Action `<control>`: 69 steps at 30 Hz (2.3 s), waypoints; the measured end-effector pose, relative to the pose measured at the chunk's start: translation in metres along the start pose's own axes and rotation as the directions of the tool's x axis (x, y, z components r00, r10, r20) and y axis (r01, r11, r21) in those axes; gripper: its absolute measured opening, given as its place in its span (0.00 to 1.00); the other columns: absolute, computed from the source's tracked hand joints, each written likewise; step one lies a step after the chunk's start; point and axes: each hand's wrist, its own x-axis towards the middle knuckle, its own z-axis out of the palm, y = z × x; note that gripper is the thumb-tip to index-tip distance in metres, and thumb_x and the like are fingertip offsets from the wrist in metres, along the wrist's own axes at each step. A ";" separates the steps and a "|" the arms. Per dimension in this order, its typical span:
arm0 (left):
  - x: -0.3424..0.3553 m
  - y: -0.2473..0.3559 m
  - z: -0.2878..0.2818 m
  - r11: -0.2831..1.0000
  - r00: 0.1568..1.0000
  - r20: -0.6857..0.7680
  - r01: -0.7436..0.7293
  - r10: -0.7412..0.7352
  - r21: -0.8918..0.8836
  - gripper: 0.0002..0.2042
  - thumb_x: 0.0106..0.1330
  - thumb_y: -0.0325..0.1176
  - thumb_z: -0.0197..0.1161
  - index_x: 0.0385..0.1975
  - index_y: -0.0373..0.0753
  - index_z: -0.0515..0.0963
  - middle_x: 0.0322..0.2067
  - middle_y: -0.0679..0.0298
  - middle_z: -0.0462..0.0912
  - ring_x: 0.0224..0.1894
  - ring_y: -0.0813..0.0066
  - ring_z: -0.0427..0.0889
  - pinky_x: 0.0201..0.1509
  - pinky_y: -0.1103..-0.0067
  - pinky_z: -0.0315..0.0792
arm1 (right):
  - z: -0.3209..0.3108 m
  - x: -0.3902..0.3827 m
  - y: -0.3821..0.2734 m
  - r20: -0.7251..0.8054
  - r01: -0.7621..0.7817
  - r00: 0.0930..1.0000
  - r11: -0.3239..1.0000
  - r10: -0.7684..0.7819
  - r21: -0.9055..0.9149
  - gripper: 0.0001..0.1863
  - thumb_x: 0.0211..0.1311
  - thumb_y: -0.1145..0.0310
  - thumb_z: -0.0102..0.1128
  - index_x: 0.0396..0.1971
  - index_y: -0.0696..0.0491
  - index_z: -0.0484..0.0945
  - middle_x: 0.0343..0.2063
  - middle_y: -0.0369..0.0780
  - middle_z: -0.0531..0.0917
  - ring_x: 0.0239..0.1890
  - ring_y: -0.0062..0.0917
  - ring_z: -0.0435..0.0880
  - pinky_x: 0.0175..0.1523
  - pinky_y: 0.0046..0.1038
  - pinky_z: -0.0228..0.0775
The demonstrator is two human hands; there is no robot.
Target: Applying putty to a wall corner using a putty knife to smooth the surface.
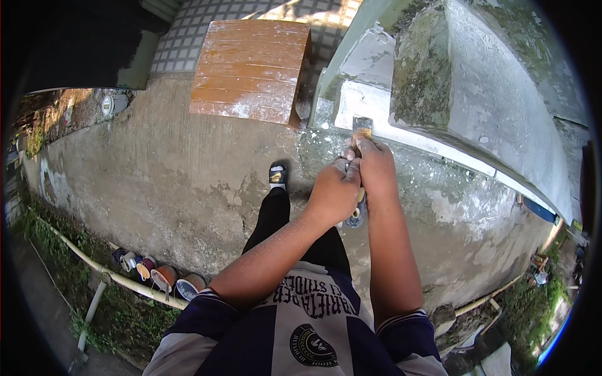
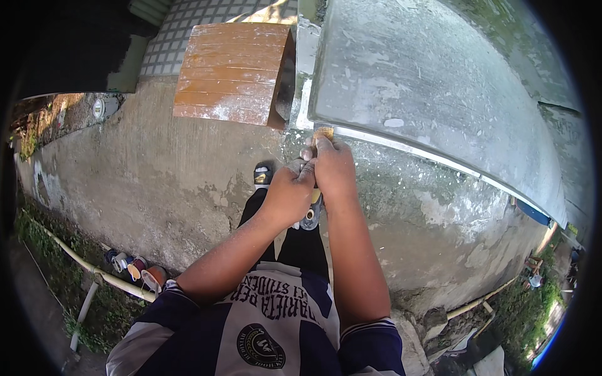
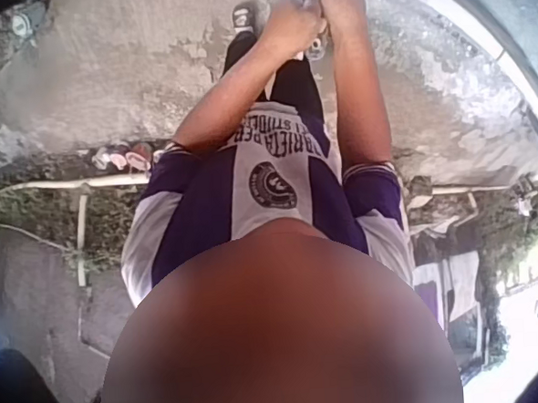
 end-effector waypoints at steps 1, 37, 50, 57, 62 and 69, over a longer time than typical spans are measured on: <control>0.009 0.005 -0.001 0.999 1.000 -0.015 0.011 -0.012 -0.033 0.15 0.67 0.36 0.51 0.37 0.27 0.74 0.31 0.39 0.79 0.37 0.42 0.78 0.41 0.64 0.70 | 0.001 0.006 -0.009 0.008 0.018 1.000 1.000 -0.018 0.000 0.13 0.62 0.66 0.52 0.33 0.61 0.79 0.25 0.37 0.80 0.25 0.19 0.75 0.31 0.20 0.66; 0.031 0.029 0.002 0.997 0.993 -0.094 0.079 -0.078 0.009 0.21 0.64 0.40 0.53 0.26 0.21 0.75 0.22 0.37 0.77 0.31 0.41 0.80 0.35 0.63 0.71 | -0.006 0.056 -0.007 -0.040 0.182 0.980 0.959 -0.194 -0.216 0.12 0.63 0.65 0.52 0.30 0.60 0.78 0.23 0.37 0.79 0.22 0.19 0.73 0.28 0.23 0.64; 0.039 0.044 0.001 0.993 0.987 -0.131 0.077 -0.088 -0.084 0.20 0.63 0.39 0.54 0.25 0.21 0.75 0.24 0.36 0.77 0.32 0.40 0.79 0.37 0.61 0.71 | -0.008 0.085 0.004 -0.031 0.293 0.954 0.948 -0.298 -0.124 0.08 0.64 0.70 0.50 0.33 0.56 0.76 0.24 0.35 0.78 0.25 0.18 0.73 0.30 0.20 0.65; -0.008 0.008 0.006 0.989 0.994 0.037 0.093 -0.098 0.114 0.14 0.67 0.34 0.51 0.39 0.28 0.74 0.29 0.42 0.79 0.33 0.53 0.80 0.38 0.71 0.71 | -0.017 0.008 0.017 0.064 0.126 0.990 0.992 -0.126 0.006 0.10 0.65 0.70 0.50 0.34 0.61 0.76 0.25 0.38 0.78 0.23 0.18 0.73 0.27 0.19 0.63; -0.025 -0.011 0.012 0.978 0.972 -0.106 -0.205 0.208 0.037 0.11 0.68 0.32 0.49 0.36 0.29 0.74 0.22 0.46 0.78 0.27 0.55 0.79 0.33 0.70 0.69 | -0.016 -0.009 0.031 0.009 0.103 0.995 0.992 -0.102 -0.069 0.11 0.66 0.70 0.49 0.34 0.63 0.75 0.26 0.39 0.77 0.23 0.19 0.73 0.27 0.20 0.65; 0.010 0.022 -0.003 0.994 0.995 -0.017 0.099 -0.098 0.052 0.14 0.67 0.34 0.50 0.31 0.27 0.74 0.27 0.40 0.78 0.34 0.39 0.77 0.37 0.61 0.70 | 0.000 0.024 0.002 -0.025 0.078 0.997 0.996 -0.079 -0.038 0.11 0.65 0.69 0.51 0.34 0.61 0.77 0.25 0.37 0.78 0.23 0.19 0.74 0.28 0.22 0.66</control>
